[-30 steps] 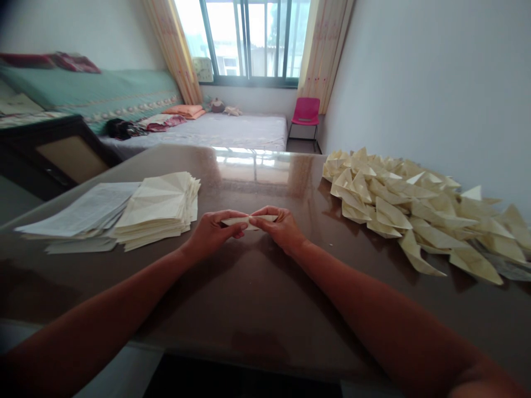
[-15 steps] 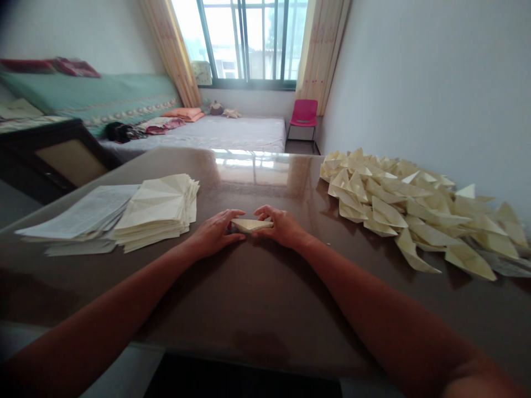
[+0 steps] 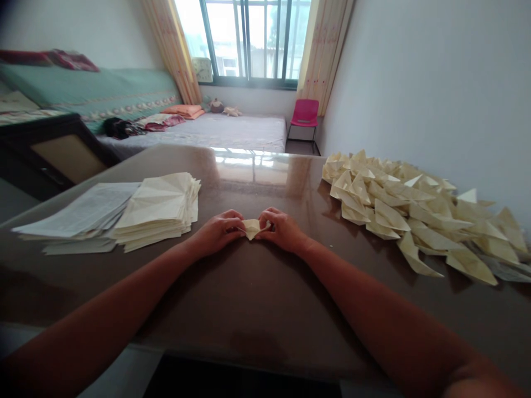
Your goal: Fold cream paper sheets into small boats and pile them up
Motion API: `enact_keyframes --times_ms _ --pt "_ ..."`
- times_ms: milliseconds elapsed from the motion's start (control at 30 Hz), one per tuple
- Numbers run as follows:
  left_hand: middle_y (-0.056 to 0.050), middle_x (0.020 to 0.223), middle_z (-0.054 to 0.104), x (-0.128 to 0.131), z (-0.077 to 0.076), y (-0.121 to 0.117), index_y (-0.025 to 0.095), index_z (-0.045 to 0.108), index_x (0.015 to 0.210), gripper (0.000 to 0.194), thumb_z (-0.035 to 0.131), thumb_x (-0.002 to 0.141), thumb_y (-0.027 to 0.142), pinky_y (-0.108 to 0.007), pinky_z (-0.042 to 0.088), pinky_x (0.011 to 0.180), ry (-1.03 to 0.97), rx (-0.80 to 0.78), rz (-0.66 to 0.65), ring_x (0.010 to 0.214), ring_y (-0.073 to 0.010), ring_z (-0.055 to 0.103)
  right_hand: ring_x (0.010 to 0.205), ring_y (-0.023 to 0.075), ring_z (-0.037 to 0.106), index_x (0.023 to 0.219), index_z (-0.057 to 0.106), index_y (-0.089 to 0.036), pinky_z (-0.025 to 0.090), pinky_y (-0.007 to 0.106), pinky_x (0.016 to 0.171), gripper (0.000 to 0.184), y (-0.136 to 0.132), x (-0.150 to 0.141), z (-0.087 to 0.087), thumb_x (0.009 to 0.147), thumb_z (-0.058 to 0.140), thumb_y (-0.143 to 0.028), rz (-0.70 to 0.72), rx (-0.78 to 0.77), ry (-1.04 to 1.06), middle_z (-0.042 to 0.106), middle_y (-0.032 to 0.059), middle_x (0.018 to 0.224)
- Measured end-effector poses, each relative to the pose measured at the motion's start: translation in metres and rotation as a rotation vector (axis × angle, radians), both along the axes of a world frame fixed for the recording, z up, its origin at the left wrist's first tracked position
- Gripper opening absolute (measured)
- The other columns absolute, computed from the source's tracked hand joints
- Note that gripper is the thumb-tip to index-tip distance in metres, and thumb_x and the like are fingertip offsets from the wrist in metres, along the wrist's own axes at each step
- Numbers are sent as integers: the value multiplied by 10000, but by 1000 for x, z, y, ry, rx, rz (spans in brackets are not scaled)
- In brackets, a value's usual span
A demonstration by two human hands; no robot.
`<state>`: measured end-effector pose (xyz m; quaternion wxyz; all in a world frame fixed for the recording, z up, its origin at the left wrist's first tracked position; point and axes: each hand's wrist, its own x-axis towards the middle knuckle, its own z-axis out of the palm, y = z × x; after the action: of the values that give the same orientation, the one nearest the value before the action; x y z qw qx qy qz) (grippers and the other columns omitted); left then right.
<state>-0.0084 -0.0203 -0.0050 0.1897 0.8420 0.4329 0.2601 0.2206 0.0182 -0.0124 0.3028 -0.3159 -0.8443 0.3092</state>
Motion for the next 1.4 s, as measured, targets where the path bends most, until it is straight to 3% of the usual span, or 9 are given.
enact_keyframes --times_ms 267,367,533,733,800,867,933,1133,1400 --pt "-53 1022 552 2 -1 -3 186 650 879 120 540 850 225 -272 457 833 28 88 -51 863 -147 568 841 146 577 890 614 -204 474 280 756 183 -10 -5 1 781 646 -347 -91 154 -43 592 54 1061" --pt "-51 1041 543 3 -2 -4 195 642 880 151 494 873 221 -264 456 824 58 136 -72 860 -143 566 717 129 567 985 582 -205 474 260 664 282 -10 -8 -2 749 664 -334 -194 118 -63 622 20 915" --pt "-43 998 532 4 -5 -3 204 621 902 195 428 902 223 -248 454 775 116 212 -85 810 -133 550 861 147 595 866 680 -212 468 275 796 140 -7 -10 -2 775 625 -301 -124 165 -75 624 39 1013" --pt "-36 1057 537 1 -7 -1 234 614 977 243 378 925 259 -257 467 778 120 244 -108 817 -132 572 793 140 603 836 709 -207 463 244 741 180 7 -15 -3 769 634 -357 -229 -14 -131 670 15 916" --pt "-47 1127 534 0 -6 0 266 539 1180 301 396 915 256 -273 477 795 82 227 -110 859 -146 590 722 131 600 834 713 -203 461 227 676 193 12 -16 -4 750 654 -366 -268 -37 -139 680 -1 833" --pt "-65 1165 528 -2 -6 2 270 340 1376 485 425 899 267 -287 496 760 43 199 -65 794 -138 599 647 120 590 826 715 -185 452 216 614 209 14 -12 -3 747 654 -369 -315 -52 -133 676 -7 745" --pt "-75 1171 528 -3 -8 4 257 214 1433 583 434 893 283 -297 511 727 10 182 -23 724 -124 596 629 117 587 833 715 -167 454 215 599 226 11 -1 -1 757 643 -366 -380 -42 -108 679 8 740" --pt "-78 1160 544 -6 -13 11 223 362 1351 443 378 916 306 -304 517 756 35 171 -19 726 -116 603 754 130 627 799 718 -172 515 268 705 226 -10 80 16 759 646 -382 -597 79 -13 665 74 1070" --pt "-73 1162 575 -3 -9 11 212 511 1253 407 358 917 382 -281 519 713 203 203 50 713 -131 627 1037 246 577 914 728 -136 454 342 877 368 -23 284 89 776 607 -455 -1195 271 -96 650 140 1087"
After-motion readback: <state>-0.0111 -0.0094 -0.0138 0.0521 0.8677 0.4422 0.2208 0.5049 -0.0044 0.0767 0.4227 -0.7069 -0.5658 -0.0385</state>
